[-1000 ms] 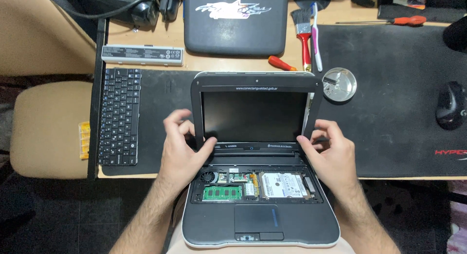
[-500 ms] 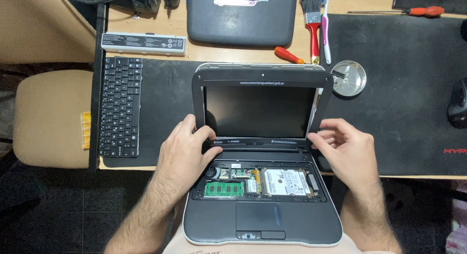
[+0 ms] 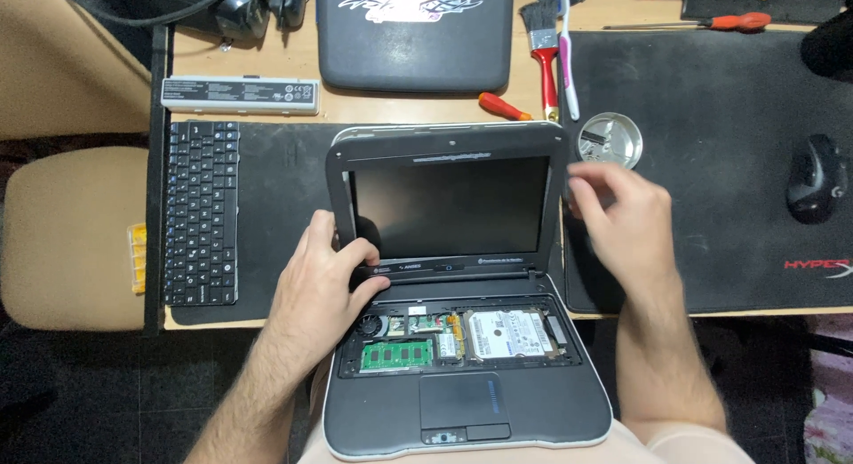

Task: Unscrewing and removing the screen bezel from a laptop for repair.

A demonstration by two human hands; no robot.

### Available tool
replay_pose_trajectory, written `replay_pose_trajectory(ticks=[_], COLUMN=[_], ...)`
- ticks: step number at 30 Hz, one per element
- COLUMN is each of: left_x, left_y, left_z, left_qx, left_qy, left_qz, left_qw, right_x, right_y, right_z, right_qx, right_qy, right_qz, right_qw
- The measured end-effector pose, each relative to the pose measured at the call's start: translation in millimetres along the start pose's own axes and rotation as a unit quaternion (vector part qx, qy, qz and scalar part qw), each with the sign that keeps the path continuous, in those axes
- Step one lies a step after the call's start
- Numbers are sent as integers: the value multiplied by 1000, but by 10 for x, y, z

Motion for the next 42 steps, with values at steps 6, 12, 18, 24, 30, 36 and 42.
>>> replay_pose_trajectory(ticks=[6,12,18,24,30,36,42], left_x=[-50,-87,-155,-210,-259,-315,-262], left_y=[7,-35,-102,-138,-163,-208,-163], left_z=[58,58,48,52,59,75,81], left_qx=[-15,-5,25,65,93,111,117], left_qy=[35,42,33,-5,-16,-30,-47], left_qz=[-9,-16,10,66,103,105,69], left_qw=[999,999,999,996,990,988,990], right_x=[-95,-873,-798,-665,-576,-377,-233], right_y=[-250,-71,-126,-218,-370,-603,-511], right_z=[-665,-684,-763,-875,-1034,-1071,-964], right_qx=[-106,-145,-141,-135,-132,-129,-76], right_qy=[28,18,3,-9,-13,-28,107], right_qz=[91,23,11,-4,-19,-34,-11], right_qw=[990,989,990,991,991,991,991])
Point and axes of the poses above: each hand's wrist, its own z-axis away from the middle knuckle, its own y-axis out of the back of the hand, x = y × z, the point moved 3 cm from there along -z, towards the middle knuckle, and after that the axes turned 9 degrees about -x, right-handed, at the moved point
